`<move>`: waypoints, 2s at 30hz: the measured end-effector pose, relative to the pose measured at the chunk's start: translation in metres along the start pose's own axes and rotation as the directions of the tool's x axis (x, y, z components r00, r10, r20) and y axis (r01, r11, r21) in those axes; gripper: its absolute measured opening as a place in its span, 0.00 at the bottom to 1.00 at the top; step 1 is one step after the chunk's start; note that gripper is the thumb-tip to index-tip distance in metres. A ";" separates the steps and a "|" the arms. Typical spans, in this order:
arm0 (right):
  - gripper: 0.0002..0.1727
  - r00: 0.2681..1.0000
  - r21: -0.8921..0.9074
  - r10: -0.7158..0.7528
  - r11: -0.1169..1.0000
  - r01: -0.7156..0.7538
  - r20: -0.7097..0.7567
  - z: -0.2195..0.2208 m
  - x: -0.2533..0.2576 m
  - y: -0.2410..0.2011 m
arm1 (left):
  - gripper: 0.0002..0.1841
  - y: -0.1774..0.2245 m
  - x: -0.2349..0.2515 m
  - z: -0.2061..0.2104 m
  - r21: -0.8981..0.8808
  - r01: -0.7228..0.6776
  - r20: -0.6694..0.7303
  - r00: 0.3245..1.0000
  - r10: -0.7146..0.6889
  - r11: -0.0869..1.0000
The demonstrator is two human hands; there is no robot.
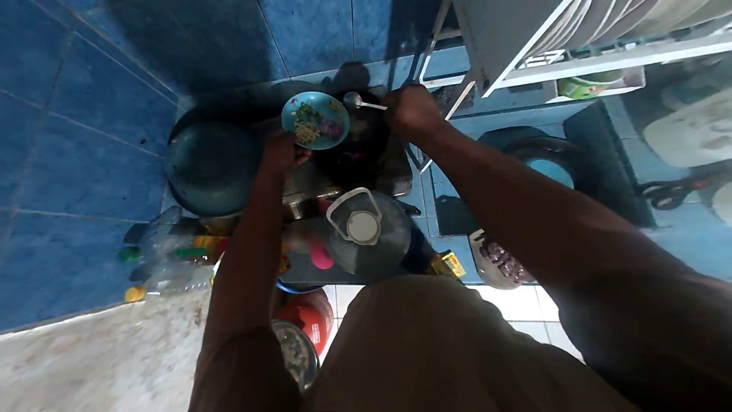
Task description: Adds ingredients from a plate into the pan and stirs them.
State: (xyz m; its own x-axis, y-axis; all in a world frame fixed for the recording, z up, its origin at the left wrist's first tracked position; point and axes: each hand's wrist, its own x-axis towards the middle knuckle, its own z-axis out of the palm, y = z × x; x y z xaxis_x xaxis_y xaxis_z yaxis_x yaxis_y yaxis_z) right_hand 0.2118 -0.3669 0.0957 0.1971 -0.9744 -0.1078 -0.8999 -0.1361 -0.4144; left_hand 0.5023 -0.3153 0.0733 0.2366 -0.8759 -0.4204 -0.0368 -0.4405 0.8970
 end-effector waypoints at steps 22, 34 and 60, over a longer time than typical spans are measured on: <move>0.12 0.999 -0.037 -0.053 0.998 0.052 -0.008 -0.001 -0.005 -0.011 | 0.15 -0.007 -0.003 -0.004 -0.040 0.020 0.034 0.999 -0.019 0.999; 0.10 0.995 -0.158 0.000 0.987 0.015 0.097 -0.008 -0.010 -0.026 | 0.15 -0.004 -0.004 -0.008 -0.015 -0.014 0.020 1.000 0.014 1.000; 0.13 1.000 -0.151 -0.003 0.988 0.004 0.008 -0.015 -0.002 -0.028 | 0.14 -0.001 -0.002 -0.013 0.010 -0.021 0.017 1.000 0.021 1.000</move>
State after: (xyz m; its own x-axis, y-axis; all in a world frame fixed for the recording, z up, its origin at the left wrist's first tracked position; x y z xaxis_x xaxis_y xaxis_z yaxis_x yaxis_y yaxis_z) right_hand 0.2312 -0.3640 0.1212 0.2031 -0.9725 -0.1139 -0.9475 -0.1658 -0.2733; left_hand 0.5144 -0.3110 0.0750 0.2197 -0.8880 -0.4040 -0.0513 -0.4240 0.9042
